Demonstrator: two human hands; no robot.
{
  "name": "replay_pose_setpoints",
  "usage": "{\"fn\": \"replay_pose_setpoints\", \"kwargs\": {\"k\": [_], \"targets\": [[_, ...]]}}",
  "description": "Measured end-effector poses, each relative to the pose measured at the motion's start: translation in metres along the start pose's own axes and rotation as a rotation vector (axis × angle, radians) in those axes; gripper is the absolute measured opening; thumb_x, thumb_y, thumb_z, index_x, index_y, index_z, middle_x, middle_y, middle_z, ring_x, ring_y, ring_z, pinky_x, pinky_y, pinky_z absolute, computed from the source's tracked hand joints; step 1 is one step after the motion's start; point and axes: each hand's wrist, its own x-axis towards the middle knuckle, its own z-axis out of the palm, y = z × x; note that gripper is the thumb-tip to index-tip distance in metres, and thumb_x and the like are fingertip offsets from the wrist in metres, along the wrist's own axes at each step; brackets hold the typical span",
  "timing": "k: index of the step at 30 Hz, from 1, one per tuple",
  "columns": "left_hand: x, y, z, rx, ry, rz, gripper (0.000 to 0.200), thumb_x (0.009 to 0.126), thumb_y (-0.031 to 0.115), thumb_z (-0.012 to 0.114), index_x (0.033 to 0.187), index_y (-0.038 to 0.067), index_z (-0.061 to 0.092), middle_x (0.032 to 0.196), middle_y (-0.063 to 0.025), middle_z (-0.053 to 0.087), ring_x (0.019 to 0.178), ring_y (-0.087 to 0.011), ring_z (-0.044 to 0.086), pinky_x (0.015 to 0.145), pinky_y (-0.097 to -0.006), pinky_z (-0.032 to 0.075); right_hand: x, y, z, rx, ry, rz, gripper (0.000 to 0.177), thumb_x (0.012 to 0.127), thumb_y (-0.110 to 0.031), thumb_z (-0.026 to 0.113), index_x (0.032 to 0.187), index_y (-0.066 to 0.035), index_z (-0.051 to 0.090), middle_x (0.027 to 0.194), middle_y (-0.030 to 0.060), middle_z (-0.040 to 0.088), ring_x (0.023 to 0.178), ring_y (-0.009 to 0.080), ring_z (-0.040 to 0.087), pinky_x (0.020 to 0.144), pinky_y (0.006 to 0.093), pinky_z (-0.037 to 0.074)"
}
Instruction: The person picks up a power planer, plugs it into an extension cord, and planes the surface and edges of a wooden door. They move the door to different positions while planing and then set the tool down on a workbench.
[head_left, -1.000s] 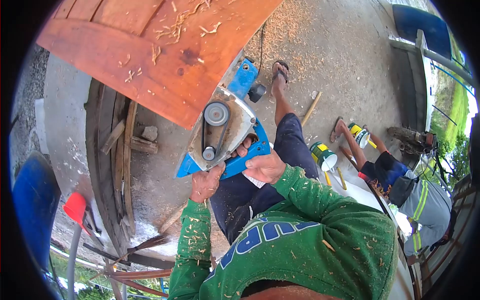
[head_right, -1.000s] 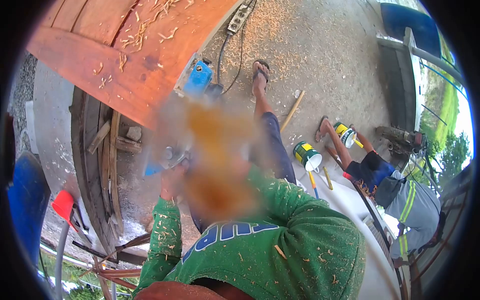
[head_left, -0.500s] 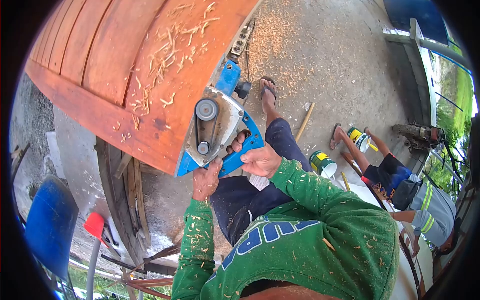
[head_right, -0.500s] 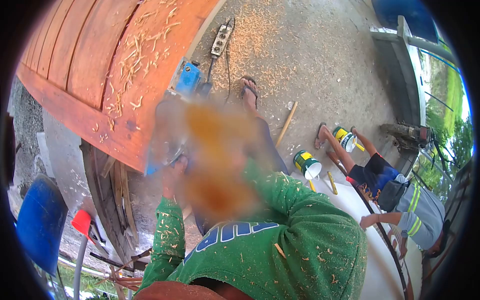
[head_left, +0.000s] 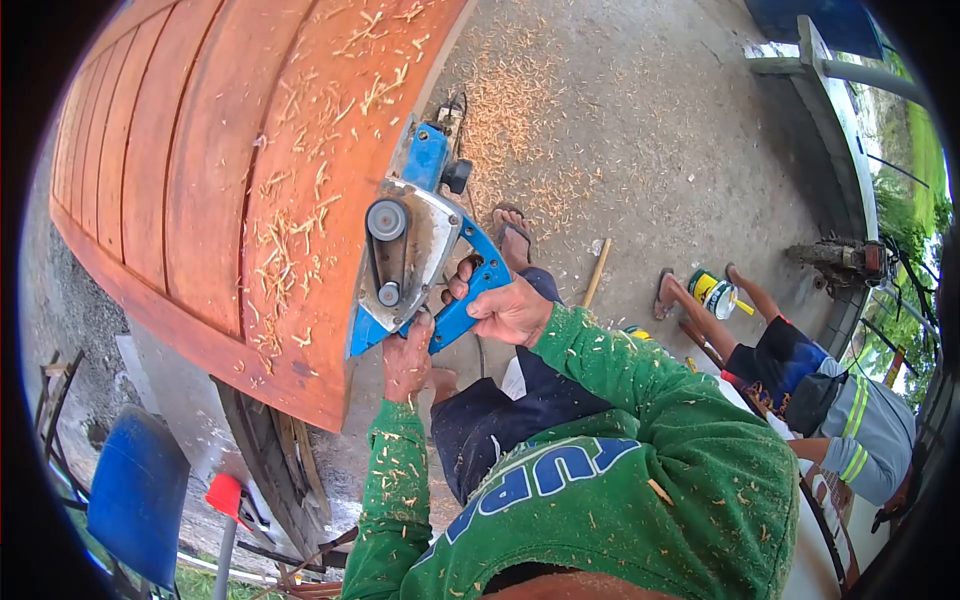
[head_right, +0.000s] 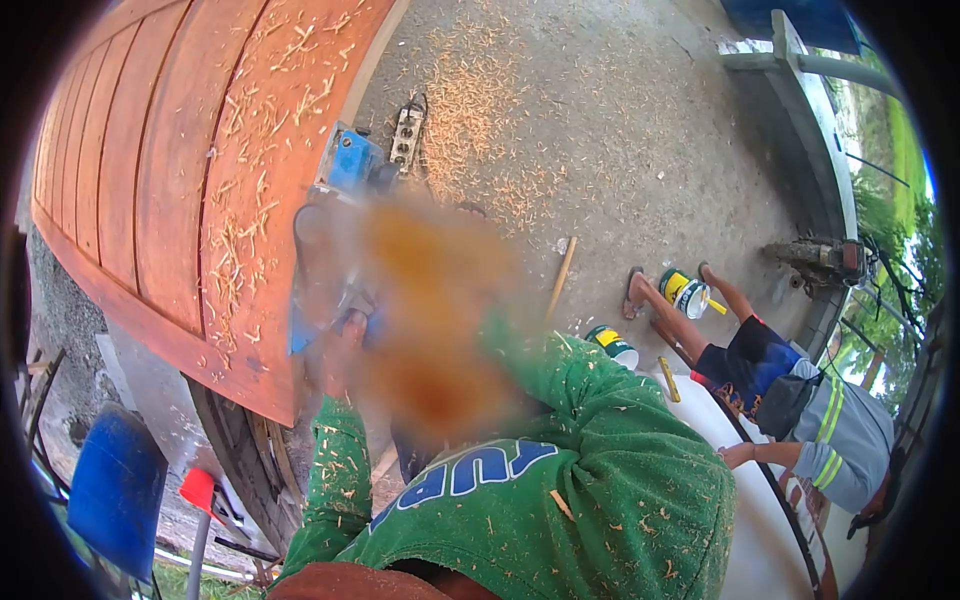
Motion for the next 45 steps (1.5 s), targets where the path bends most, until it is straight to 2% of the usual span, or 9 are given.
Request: {"fn": "replay_pose_setpoints", "kwargs": {"k": [4,8,11,23,26,31,34,41,45], "targets": [[0.02,0.01,0.015,0.143,-0.03,0.034,0.033,0.086,0.024,0.059,0.107,-0.001,0.057,0.099,-0.0133,0.059,0.089,-0.0253,0.054,0.081,-0.0368,0.042,0.002,-0.034,0.014,-0.007,-0.007,-0.023,0.04,0.067,0.012,0.057,0.101,-0.008,0.049,0.092,0.006,0.054,0.096,0.0218,0.052,0.088,0.0387,0.042],[0.055,0.026,0.035,-0.06,-0.021,-0.015,0.028,0.088,0.02,0.057,0.108,0.0,0.057,0.101,-0.0177,0.059,0.094,-0.0306,0.055,0.083,-0.0397,0.043,0.018,-0.077,0.021,0.015,-0.014,-0.018,0.04,0.067,0.013,0.057,0.1,-0.008,0.049,0.091,0.0063,0.054,0.094,0.0225,0.053,0.088,0.0389,0.042],[0.079,0.012,0.046,0.519,0.072,0.636,0.029,0.088,0.022,0.057,0.107,0.0,0.057,0.099,-0.0167,0.059,0.091,-0.0289,0.054,0.081,-0.0384,0.043,0.022,-0.104,0.021,0.017,-0.017,-0.037,0.039,0.066,0.013,0.056,0.099,-0.008,0.049,0.09,0.0068,0.055,0.092,0.0227,0.053,0.087,0.039,0.042],[0.155,0.128,0.107,-0.217,-0.077,0.174,0.044,0.085,0.032,0.061,0.107,-0.005,0.052,0.1,-0.0103,0.055,0.088,-0.0191,0.05,0.083,-0.0333,0.041,0.062,-0.223,0.038,0.003,-0.096,-0.151,0.035,0.066,0.011,0.055,0.096,-0.007,0.051,0.088,0.0068,0.056,0.09,0.0245,0.051,0.088,0.0437,0.042],[0.167,0.143,0.118,-0.171,-0.003,0.258,0.046,0.085,0.035,0.06,0.106,-0.005,0.052,0.097,-0.011,0.053,0.084,-0.0181,0.049,0.077,-0.0323,0.042,0.07,-0.242,0.033,-0.013,-0.12,-0.17,0.034,0.067,0.011,0.054,0.095,-0.007,0.051,0.088,0.0067,0.056,0.089,0.024,0.051,0.087,0.0423,0.042],[0.179,0.183,0.12,-0.2,-0.159,0.172,0.053,0.084,0.042,0.059,0.1,-0.008,0.053,0.087,-0.0108,0.053,0.075,-0.0176,0.048,0.07,-0.0324,0.042,0.081,-0.272,0.029,-0.016,-0.187,-0.179,0.033,0.067,0.01,0.053,0.095,-0.007,0.051,0.088,0.0065,0.056,0.09,0.0243,0.051,0.089,0.0409,0.041],[0.184,0.194,0.139,-0.17,-0.035,0.159,0.051,0.084,0.043,0.058,0.096,-0.007,0.055,0.082,-0.0104,0.053,0.073,-0.0174,0.048,0.069,-0.0332,0.042,0.087,-0.285,0.028,-0.021,-0.19,-0.19,0.033,0.066,0.01,0.053,0.095,-0.007,0.051,0.087,0.0063,0.055,0.09,0.0245,0.05,0.089,0.0414,0.04],[0.2,0.204,0.147,-0.198,-0.055,0.321,0.048,0.085,0.038,0.059,0.101,-0.007,0.055,0.094,-0.0167,0.059,0.083,-0.0246,0.054,0.078,-0.0363,0.042,0.095,-0.302,0.021,-0.04,-0.051,-0.284,0.034,0.065,0.009,0.052,0.095,-0.007,0.051,0.085,0.0059,0.055,0.089,0.0248,0.049,0.09,0.0425,0.04],[0.21,0.204,0.15,-0.117,-0.038,0.375,0.039,0.084,0.035,0.059,0.096,-0.003,0.056,0.083,-0.0163,0.059,0.076,-0.027,0.055,0.072,-0.0385,0.043,0.1,-0.31,0.016,-0.121,0.093,-0.354,0.034,0.064,0.008,0.051,0.095,-0.006,0.051,0.084,0.0056,0.054,0.088,0.025,0.049,0.09,0.0432,0.039]]}}
